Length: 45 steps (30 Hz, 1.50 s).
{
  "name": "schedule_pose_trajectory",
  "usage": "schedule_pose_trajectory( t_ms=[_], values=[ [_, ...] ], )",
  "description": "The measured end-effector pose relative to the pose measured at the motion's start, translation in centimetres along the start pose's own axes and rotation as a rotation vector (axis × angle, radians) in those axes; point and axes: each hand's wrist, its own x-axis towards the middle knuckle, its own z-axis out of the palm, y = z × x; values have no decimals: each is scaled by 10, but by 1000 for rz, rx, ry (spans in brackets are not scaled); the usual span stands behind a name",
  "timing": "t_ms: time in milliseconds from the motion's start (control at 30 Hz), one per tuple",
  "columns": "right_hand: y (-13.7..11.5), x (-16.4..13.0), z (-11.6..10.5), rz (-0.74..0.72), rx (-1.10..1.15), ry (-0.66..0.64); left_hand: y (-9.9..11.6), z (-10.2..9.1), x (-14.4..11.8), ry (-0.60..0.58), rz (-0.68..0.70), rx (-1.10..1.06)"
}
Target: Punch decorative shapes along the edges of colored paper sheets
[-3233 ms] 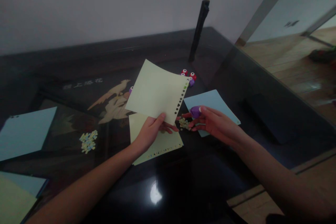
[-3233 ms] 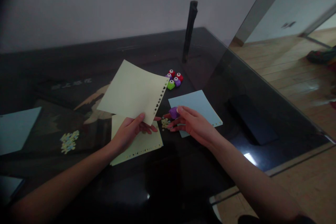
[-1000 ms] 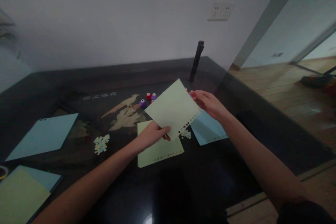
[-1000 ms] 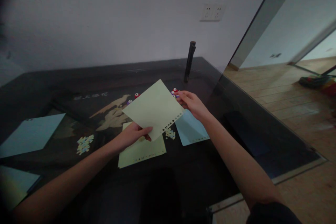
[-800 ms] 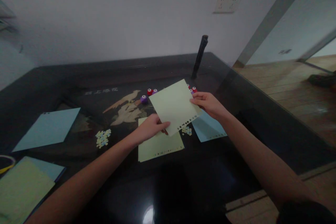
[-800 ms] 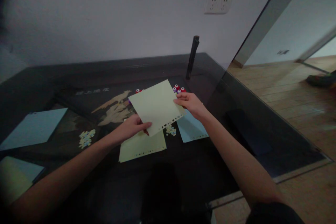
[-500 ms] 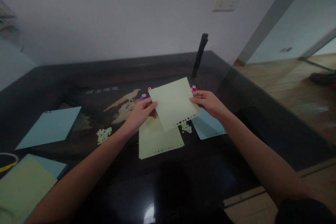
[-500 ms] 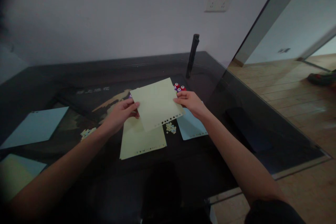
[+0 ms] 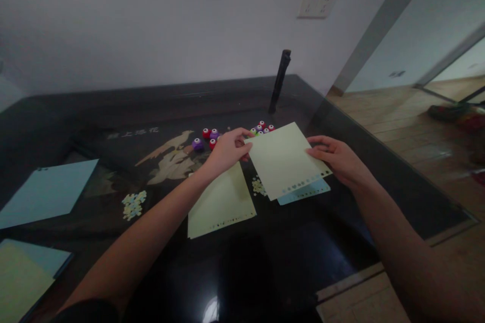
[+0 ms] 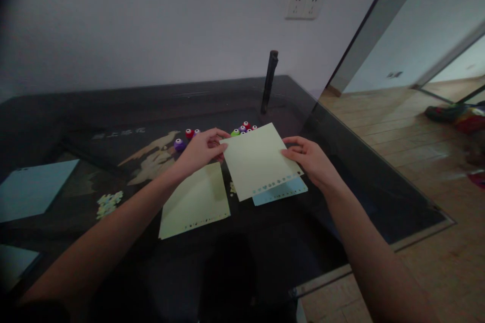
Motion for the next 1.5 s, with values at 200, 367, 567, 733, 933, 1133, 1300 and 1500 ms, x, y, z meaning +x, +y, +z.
schedule_pose_trajectory(
  t_ms=[200,367,567,733,933,1133,1300,1500],
  values=[
    [17,-8,-31,11,-168,32,-13,31,27,-48,137,363],
    [29,-1,-38,-2,-364,-14,-27,41,30,-83,169,446],
    [36,1,-36,-12,-555,-70,-33,46,24,-112,186,489],
    [37,-1,-35,-38,-660,-70,-36,47,25,-105,188,493],
    [42,0,-33,-66,-685,-64,-39,46,26,-99,186,493],
    [44,2,-31,-78,-751,-72,-41,47,25,-108,201,551],
    [44,4,-30,-66,-750,-69,-45,48,27,-113,232,583],
    [43,3,-29,-72,-767,-64,-46,47,27,-108,264,606]
  ],
)
